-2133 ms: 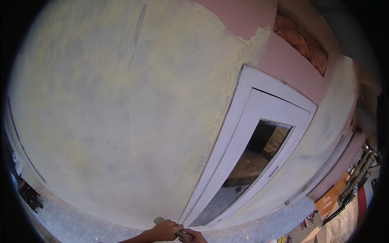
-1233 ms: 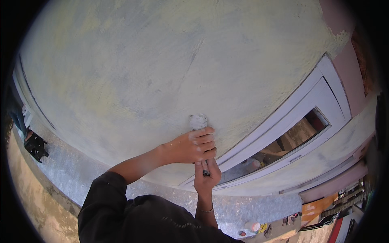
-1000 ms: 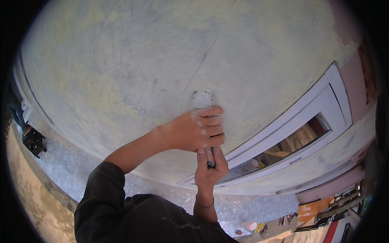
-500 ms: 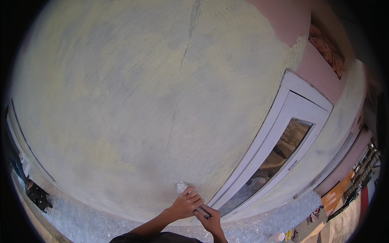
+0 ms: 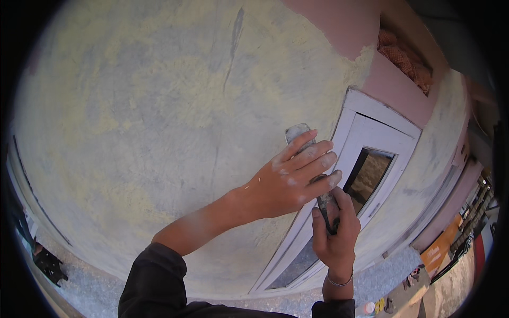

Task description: The person uses a putty knife to apply and smooth a light-colored plaster-like material onto an exterior wall around a white window frame. The person repeatedly spreads and levels the material along the top and side edges of the window, working in small sections.

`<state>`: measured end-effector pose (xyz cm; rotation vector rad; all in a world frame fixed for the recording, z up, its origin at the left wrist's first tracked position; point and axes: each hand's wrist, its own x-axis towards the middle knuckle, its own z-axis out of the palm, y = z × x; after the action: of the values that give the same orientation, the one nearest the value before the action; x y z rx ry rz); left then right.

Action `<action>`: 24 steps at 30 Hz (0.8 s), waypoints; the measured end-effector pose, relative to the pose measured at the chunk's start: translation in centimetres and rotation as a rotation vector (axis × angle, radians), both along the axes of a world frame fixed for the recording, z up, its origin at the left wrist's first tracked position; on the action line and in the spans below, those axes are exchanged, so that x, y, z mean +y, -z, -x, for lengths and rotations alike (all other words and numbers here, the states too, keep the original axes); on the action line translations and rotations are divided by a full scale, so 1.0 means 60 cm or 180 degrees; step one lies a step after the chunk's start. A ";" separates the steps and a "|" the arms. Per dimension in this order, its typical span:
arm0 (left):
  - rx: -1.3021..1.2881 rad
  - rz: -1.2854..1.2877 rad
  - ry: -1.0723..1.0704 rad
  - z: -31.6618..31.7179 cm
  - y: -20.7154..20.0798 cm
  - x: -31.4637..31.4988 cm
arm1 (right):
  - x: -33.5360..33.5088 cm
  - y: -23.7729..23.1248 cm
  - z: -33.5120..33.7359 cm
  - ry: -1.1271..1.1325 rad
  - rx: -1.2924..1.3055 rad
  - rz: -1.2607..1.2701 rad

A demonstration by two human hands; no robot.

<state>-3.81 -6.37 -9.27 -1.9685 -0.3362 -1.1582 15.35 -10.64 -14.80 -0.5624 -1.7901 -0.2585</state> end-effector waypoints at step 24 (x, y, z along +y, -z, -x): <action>-0.1193 -0.1267 -0.1944 0.158 -0.213 0.025 | 0.098 -0.268 0.096 0.0202 -0.0280 -0.1488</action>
<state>-13.29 -4.86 3.49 -1.1747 -0.7741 -1.0715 9.59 -4.78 1.28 -0.2756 -1.7191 -0.7322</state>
